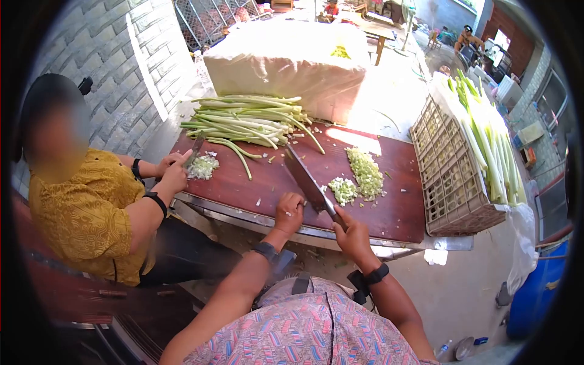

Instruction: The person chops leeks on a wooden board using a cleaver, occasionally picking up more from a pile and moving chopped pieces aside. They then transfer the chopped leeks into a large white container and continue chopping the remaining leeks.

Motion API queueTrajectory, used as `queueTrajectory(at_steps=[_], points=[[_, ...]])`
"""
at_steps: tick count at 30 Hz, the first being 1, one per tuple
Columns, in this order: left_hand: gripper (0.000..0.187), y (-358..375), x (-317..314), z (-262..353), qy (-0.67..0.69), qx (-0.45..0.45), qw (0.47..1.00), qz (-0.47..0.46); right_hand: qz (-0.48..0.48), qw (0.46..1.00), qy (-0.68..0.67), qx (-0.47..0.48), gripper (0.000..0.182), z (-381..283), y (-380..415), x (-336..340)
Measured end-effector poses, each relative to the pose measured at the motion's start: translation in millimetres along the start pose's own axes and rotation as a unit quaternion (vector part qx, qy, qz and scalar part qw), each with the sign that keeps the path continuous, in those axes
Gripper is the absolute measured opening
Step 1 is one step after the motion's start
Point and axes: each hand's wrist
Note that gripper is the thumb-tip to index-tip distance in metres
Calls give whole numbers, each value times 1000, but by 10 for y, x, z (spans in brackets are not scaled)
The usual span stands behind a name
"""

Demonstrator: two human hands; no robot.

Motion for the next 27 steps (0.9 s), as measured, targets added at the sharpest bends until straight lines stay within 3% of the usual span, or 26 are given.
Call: queueTrajectory(at_steps=[7, 9, 13, 15, 19, 20, 22, 27], points=[[12, -109, 166, -152, 99, 48, 992, -61, 81, 994, 64, 24, 45, -6, -52, 316], [15, -244, 275, -347, 20, 33, 999, 9, 69, 996, 45, 36, 44, -78, 33, 331], [18, -456, 410, -922, -55, 68, 996, 23, 25, 999, 15, 23, 42, -211, 231, 291], [22, -596, 457, -1114, -124, 99, 986, -44, -17, 1000, 1, 3, 45, -257, 287, 270], [20, -937, 412, -1230, -120, 83, 986, -76, -43, 999, 31, -11, 49, -199, 332, 242], [20, -1038, 357, -1278, -118, 81, 987, -76, -41, 999, 32, -11, 49, -174, 334, 243], [19, -1182, 189, -1455, -124, -17, 992, -17, -8, 999, 24, -36, 48, -137, 336, 255], [31, -1504, 173, -1433, -201, 0, 973, -114, 52, 996, 11, -77, 48, -142, 358, 324]])
Point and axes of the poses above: each hand's wrist, its own y-axis away from the middle knuckle, its own x-axis out of the back of the hand, z = x × y, and after that the axes turned 14 degrees about -y, right-handed
